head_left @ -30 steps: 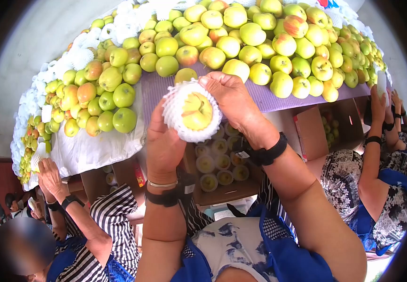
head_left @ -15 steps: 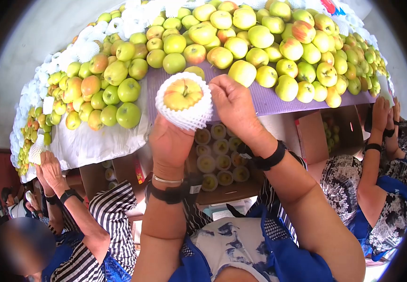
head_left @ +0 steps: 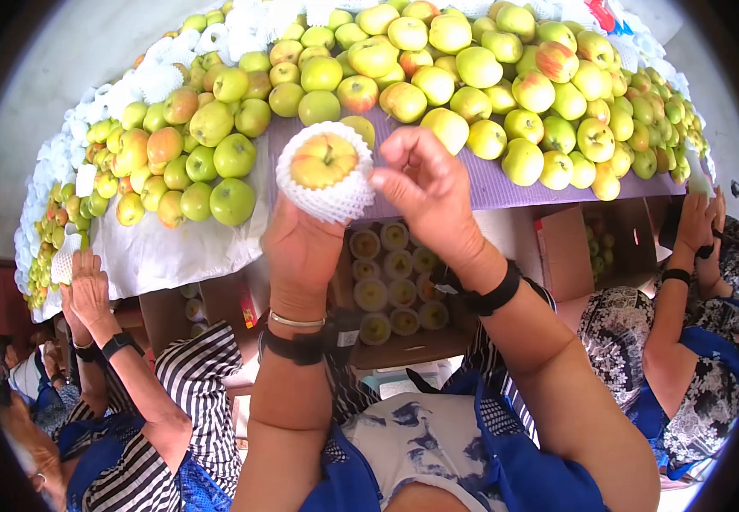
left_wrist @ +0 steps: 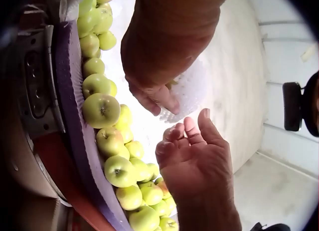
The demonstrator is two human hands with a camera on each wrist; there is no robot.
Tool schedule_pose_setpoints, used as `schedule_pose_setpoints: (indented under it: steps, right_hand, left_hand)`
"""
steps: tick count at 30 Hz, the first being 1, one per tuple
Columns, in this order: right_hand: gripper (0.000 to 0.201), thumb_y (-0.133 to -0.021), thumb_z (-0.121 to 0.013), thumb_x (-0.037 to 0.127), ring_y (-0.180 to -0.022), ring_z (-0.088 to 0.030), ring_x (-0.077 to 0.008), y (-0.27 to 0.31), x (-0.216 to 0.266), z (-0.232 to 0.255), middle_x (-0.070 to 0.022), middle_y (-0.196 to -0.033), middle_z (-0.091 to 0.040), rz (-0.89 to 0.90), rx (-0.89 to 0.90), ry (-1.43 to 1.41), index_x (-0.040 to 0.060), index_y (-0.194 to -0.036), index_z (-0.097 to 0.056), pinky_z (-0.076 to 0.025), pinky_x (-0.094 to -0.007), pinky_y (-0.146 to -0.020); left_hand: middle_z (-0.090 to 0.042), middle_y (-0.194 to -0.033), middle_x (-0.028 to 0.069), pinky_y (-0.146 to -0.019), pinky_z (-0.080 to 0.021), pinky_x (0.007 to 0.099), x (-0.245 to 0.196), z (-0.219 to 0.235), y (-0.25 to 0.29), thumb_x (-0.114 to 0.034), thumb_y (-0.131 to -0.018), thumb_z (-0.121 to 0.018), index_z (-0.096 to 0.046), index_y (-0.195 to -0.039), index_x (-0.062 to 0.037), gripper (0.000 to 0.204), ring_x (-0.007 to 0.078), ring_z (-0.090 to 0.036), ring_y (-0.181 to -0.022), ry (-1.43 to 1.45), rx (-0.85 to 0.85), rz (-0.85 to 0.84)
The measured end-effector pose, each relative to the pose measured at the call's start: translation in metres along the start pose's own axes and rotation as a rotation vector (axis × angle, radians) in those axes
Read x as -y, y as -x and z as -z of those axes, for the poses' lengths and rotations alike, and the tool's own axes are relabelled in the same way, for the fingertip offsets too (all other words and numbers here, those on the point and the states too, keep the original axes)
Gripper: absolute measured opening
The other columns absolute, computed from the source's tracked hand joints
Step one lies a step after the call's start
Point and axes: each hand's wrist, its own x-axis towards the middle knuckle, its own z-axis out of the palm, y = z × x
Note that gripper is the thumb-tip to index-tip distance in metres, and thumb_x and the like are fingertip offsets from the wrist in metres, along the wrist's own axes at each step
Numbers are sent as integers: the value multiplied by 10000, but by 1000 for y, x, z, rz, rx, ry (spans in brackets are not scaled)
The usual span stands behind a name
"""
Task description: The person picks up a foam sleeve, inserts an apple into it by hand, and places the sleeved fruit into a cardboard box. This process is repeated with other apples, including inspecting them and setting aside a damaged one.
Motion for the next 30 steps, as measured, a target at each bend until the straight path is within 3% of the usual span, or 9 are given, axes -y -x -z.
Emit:
schedule_pose_setpoints:
  steps: [4,5,6,8,10,14,22,25,30]
  right_hand:
    - [348,-850,-619,269,-768,-526,-89,-5,7,9,-41,-925,-581,-402,124,-288,-4,-1049,-540,-466,-246,-626]
    - [395,-866,-599,310,-778,-526,-84,-4,8,9,-48,-950,-586,-480,200,-319,-16,-1081,-533,-469,-245,-630]
    - [448,-864,-592,352,-814,-551,-90,-3,1,8,-57,-965,-597,-443,261,-287,-4,-1129,-529,-474,-236,-627]
    - [449,-858,-601,353,-823,-558,-91,0,1,8,-53,-953,-601,-476,210,-479,-5,-1122,-532,-472,-226,-617]
    - [449,-853,-609,350,-819,-560,-91,0,2,11,-48,-942,-603,-495,198,-544,-5,-1117,-536,-466,-217,-603]
    - [449,-846,-619,341,-792,-552,-89,-5,6,24,-35,-926,-603,-484,282,-295,-5,-1120,-540,-453,-212,-594]
    - [474,-832,-624,364,-837,-531,-80,3,-6,17,-6,-967,-595,-381,341,-289,26,-1156,-550,-440,-218,-662]
    - [491,-824,-626,381,-865,-536,-82,1,-9,18,-6,-992,-599,-374,346,-296,30,-1159,-553,-443,-219,-682]
    - [417,-786,-680,283,-841,-575,-95,2,-16,18,-36,-952,-630,-421,398,-352,-1,-1079,-591,-451,-224,-717]
  left_hand:
    - [-432,-1308,165,-999,-367,414,7,-4,4,-202,-954,-393,-346,-1306,33,426,304,-442,-1191,-26,-16,25]
    - [-423,-1321,160,-1007,-355,410,5,-5,7,-203,-953,-397,-340,-1311,28,431,296,-437,-1199,-480,-3,-18]
    - [-414,-1335,155,-1015,-344,406,2,-8,10,-205,-952,-401,-334,-1317,23,436,288,-431,-1208,-935,11,-63]
    - [-439,-1311,150,-1005,-347,380,4,-8,12,-211,-945,-424,-356,-1298,25,430,273,-454,-1181,-1160,-22,-120]
    - [-507,-1238,148,-968,-377,336,15,-6,9,-221,-934,-461,-412,-1247,41,411,260,-512,-1112,-694,-113,-132]
    - [-563,-1116,118,-865,-451,298,-1,-20,2,-160,-916,-474,-495,-1158,60,328,174,-559,-991,-1328,-20,-108]
    - [-589,-1092,132,-884,-441,306,2,-10,7,-245,-885,-528,-506,-1151,82,422,206,-575,-994,-472,-77,91]
    - [-560,-1162,145,-934,-423,380,2,0,5,-275,-897,-516,-494,-1171,69,441,246,-556,-1051,-455,-61,83]
    - [-628,-1031,123,-847,-471,301,-2,12,4,-137,-835,-615,-562,-1087,57,322,178,-608,-916,-541,-73,76]
